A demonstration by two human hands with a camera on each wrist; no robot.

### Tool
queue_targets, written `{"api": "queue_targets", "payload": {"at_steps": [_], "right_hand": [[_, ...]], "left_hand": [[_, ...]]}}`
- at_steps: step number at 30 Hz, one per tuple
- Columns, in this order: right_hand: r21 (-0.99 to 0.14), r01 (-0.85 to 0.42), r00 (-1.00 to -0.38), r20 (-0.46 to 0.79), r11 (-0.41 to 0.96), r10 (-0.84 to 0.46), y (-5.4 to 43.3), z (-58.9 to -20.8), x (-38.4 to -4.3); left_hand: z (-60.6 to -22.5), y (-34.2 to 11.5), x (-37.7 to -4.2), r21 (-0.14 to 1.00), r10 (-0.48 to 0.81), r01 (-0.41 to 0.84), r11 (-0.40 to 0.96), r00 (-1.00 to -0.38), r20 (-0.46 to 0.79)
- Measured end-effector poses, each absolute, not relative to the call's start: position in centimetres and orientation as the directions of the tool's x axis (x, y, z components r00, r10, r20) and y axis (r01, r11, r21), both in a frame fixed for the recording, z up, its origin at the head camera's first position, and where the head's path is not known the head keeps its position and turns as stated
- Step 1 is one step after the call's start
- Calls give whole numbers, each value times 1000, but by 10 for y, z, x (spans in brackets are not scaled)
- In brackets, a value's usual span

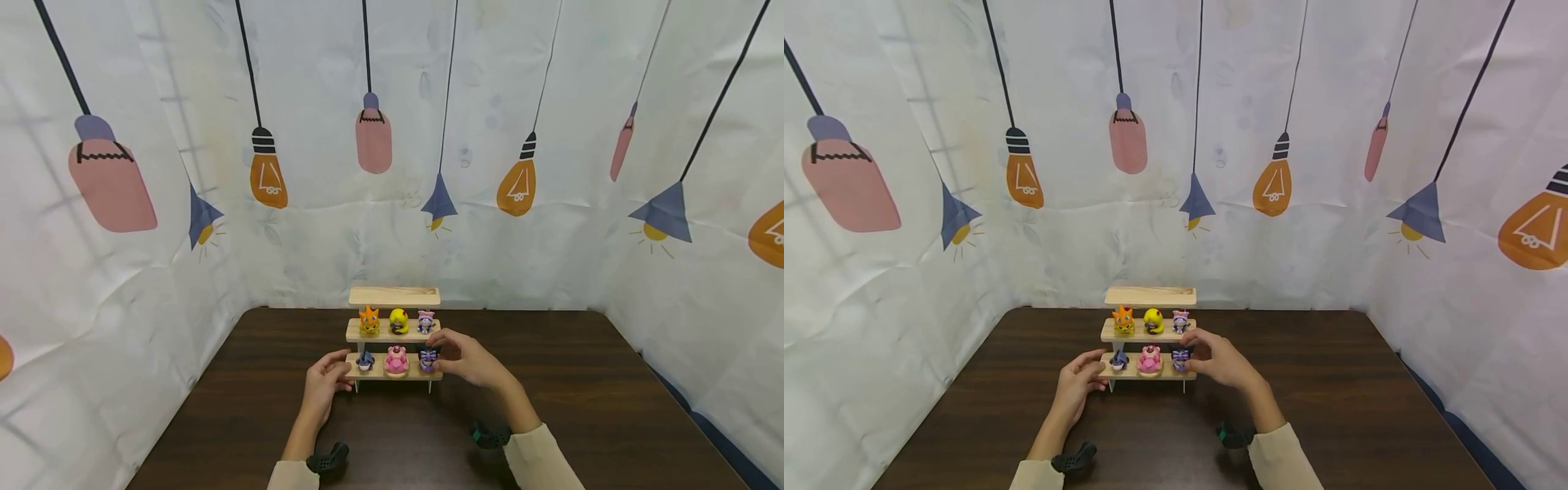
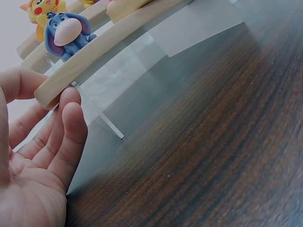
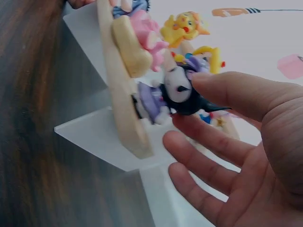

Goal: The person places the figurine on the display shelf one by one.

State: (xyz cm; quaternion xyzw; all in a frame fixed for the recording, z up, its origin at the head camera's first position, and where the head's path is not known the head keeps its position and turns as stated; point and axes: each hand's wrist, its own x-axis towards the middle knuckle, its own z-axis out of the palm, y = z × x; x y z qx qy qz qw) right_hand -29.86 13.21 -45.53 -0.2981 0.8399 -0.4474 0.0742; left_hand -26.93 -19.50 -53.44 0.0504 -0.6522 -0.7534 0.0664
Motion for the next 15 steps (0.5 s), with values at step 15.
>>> {"api": "queue_targets", "payload": {"at_steps": [15], "right_hand": [[-789,-391,-825,73,473,-561,168,-432,-290]], "left_hand": [[-533,-195,-269,992,-206,20,-122,-979,-5]]}}
